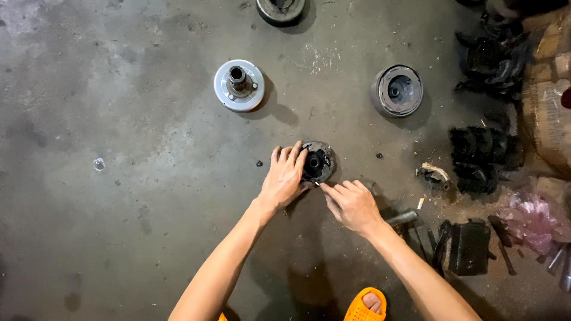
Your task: Assembling motorcycle brake shoes into a drum and selecting parts in a workshop
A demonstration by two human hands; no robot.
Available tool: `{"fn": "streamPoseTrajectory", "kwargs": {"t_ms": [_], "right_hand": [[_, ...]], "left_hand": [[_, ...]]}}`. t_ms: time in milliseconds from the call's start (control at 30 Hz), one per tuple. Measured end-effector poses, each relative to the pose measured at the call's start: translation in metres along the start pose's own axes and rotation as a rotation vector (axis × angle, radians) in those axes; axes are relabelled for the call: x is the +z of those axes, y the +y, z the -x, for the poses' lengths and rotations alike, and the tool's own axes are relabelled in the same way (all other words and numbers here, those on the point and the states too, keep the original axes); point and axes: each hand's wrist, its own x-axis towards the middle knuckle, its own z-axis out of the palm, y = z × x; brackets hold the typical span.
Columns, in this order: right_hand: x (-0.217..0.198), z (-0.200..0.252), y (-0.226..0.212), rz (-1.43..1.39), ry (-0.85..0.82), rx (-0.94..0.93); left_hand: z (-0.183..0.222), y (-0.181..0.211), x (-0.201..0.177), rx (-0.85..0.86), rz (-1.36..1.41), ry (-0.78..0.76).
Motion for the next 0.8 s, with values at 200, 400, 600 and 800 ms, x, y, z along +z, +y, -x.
{"fn": "streamPoseTrajectory", "kwargs": {"t_ms": [200,400,600,800], "right_hand": [[-0.003,-0.013,0.016,0.145,0.015,-0.221],[0.006,-0.026,0.044,0.188,-0.105,-0.381],[0.001,-0.041,0.041,0.173,-0.336,-0.391],[0.000,-0.046,0.033,0.132,-0.505,-0.245]], "left_hand": [[0.001,0.002,-0.004,0.000,-0.002,-0.012],[0.000,0.004,-0.009,0.014,0.030,0.054],[0.003,0.000,-0.002,0.011,0.064,0.094],[0.003,-0.001,-0.009,0.025,0.085,0.101]]}}
